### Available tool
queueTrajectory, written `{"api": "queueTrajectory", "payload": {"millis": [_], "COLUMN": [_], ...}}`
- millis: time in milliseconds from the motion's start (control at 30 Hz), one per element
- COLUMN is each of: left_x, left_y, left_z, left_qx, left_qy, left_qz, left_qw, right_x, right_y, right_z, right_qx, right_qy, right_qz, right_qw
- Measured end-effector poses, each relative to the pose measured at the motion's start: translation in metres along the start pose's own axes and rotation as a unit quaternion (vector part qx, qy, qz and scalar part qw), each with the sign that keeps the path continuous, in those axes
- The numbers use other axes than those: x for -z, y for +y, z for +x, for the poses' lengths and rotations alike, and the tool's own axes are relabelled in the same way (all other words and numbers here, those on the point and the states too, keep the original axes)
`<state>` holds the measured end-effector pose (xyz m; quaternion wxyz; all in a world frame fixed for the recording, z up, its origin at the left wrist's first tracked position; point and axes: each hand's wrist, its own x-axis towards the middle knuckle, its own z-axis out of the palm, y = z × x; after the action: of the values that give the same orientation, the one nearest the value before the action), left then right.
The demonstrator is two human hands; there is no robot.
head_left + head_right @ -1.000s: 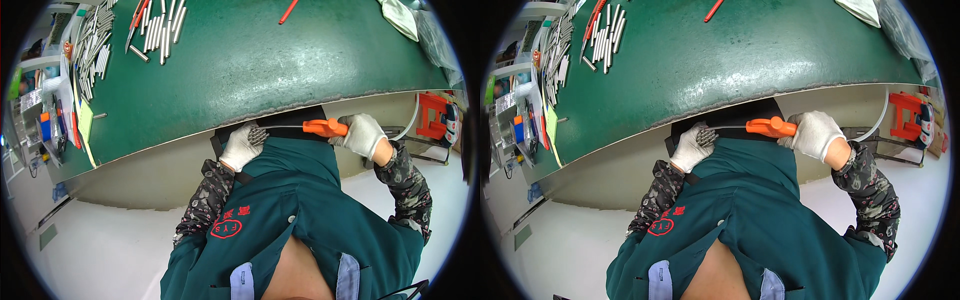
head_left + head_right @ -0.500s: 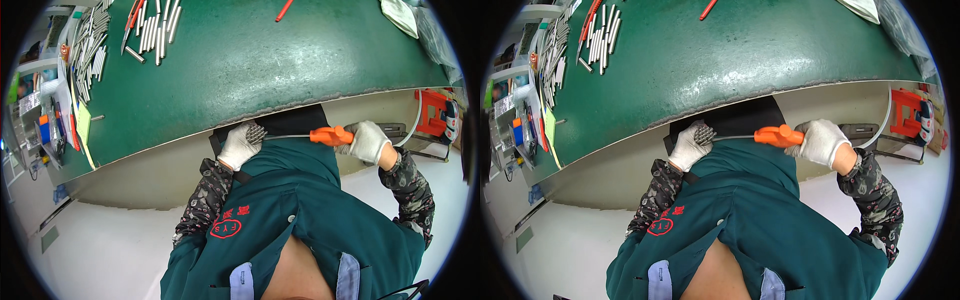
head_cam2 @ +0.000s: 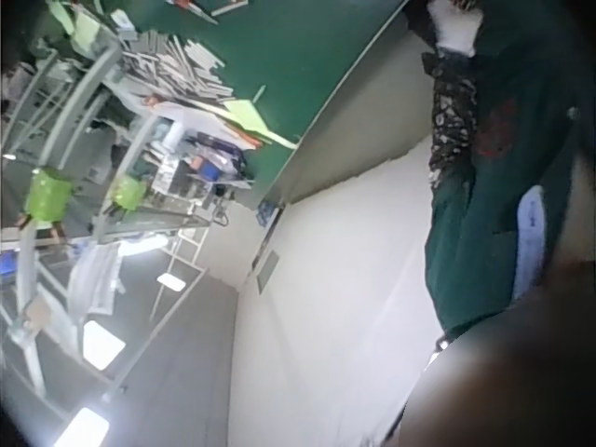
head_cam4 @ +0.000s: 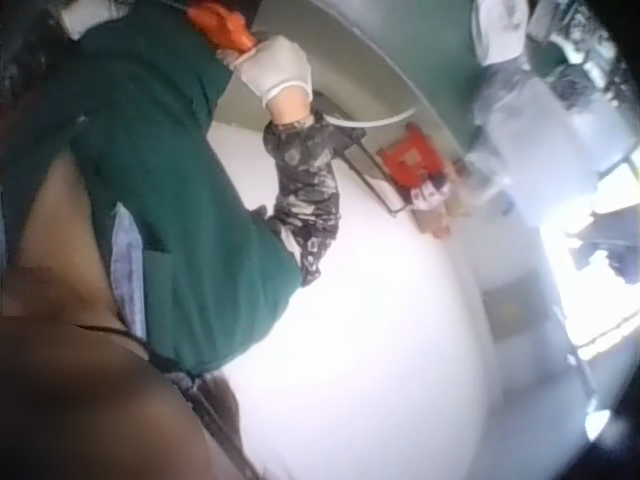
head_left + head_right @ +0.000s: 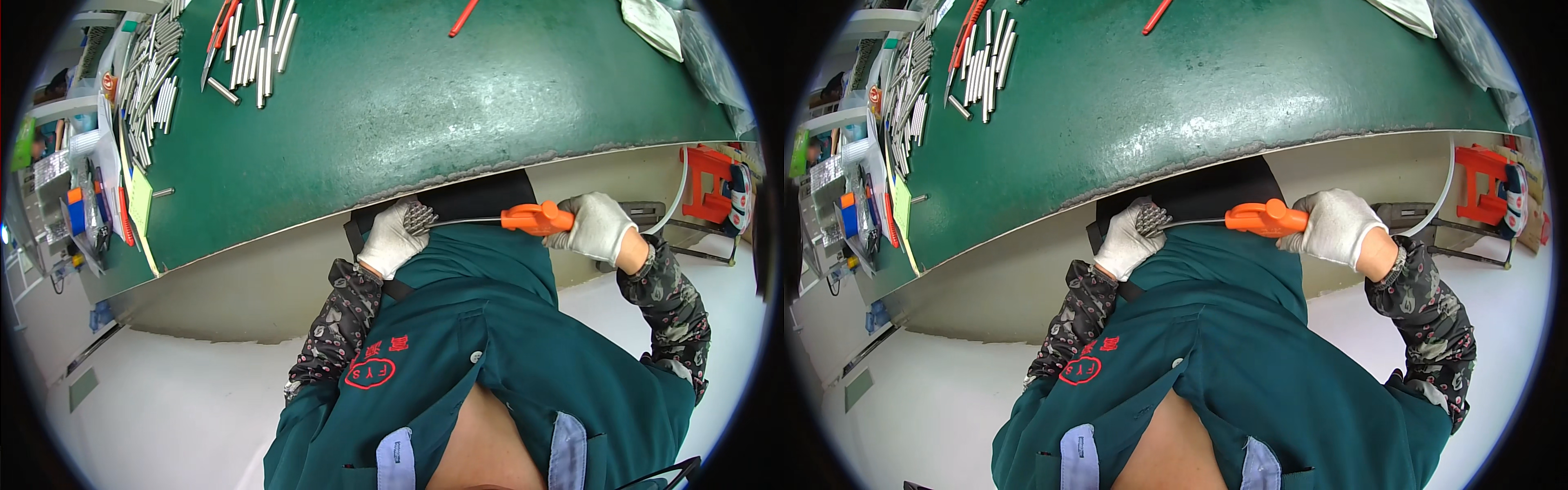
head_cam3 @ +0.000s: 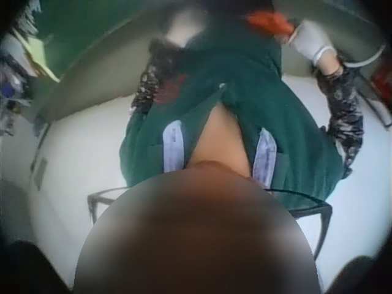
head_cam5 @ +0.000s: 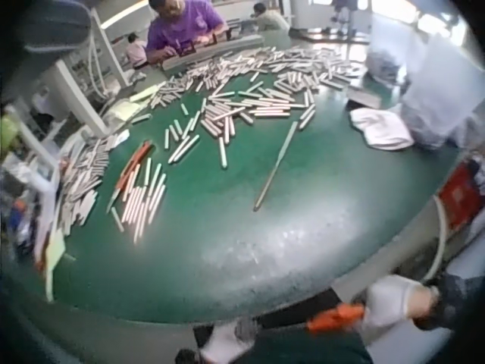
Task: Sanding the ends of a bundle of metal pins using a sanding block.
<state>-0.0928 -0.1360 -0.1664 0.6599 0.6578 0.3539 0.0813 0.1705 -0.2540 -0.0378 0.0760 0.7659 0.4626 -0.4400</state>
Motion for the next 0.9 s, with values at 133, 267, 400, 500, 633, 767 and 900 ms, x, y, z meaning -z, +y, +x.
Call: {"api": "queueTrajectory", "payload": {"millis": [133, 267, 400, 500, 633, 767, 900], "left_x": [-0.002, -0.007, 0.000, 0.001, -0.002, -0.003, -0.007], "left_y": [0.003, 0.005, -0.002, -0.006, -0.001, 0.001, 0.016], "left_z": [-0.002, -0.004, -0.004, -0.001, -0.002, 0.000, -0.003], "left_qx": [-0.021, -0.009, 0.007, -0.006, -0.013, -0.008, -0.008], "left_qy": [0.006, 0.024, 0.001, 0.003, 0.005, 0.001, 0.007], "left_qz": [0.051, -0.060, -0.005, -0.010, -0.007, 0.011, 0.055], "left_qw": [0.998, 0.998, 1.000, 1.000, 1.000, 1.000, 0.998], "right_x": [0.003, 0.003, 0.000, -0.001, -0.003, 0.006, 0.011], "right_y": [-0.006, -0.007, 0.003, 0.004, 0.003, -0.005, -0.012], "right_z": [0.001, 0.004, 0.004, 0.002, 0.001, 0.003, -0.001], "right_qx": [-0.018, -0.033, -0.036, -0.042, -0.044, -0.037, -0.033], "right_qy": [0.030, 0.028, 0.035, 0.021, 0.020, 0.026, 0.018], "right_qz": [0.024, -0.011, 0.005, -0.006, -0.023, -0.009, -0.013], "right_qw": [0.999, 0.999, 0.999, 0.999, 0.999, 0.999, 0.999]}}
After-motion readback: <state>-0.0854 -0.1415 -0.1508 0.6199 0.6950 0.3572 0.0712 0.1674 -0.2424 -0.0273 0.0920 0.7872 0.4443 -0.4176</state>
